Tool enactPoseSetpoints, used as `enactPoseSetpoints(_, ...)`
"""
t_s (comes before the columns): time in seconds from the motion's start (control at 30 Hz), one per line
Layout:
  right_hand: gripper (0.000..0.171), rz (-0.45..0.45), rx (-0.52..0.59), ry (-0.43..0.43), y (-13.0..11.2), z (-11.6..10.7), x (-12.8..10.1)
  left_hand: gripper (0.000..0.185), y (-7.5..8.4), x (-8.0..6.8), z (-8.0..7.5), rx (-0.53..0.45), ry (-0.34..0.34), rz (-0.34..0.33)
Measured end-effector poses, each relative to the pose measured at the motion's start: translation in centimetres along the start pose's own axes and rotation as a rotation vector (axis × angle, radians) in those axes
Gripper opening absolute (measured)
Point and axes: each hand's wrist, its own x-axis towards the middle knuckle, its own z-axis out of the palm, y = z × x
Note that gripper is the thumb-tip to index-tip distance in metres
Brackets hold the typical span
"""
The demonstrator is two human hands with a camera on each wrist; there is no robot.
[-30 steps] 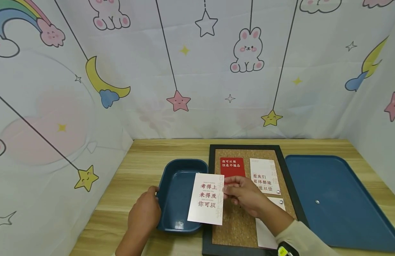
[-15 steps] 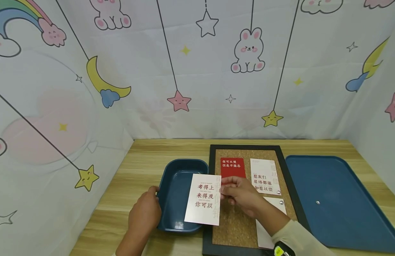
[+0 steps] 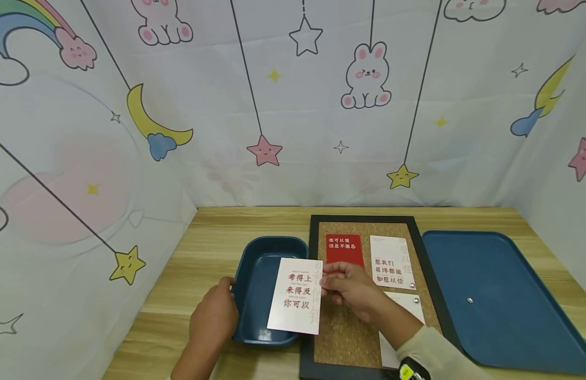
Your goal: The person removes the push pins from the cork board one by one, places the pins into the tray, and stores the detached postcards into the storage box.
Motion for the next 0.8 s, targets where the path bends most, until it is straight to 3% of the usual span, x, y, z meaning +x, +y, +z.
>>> enactPoseSetpoints(0.8, 0.036, 0.027, 0.008, 0.012, 0.34, 0.61, 0.51, 0.026, 0.02, -0.07, -0.06, 0.000, 0.025, 0.008)
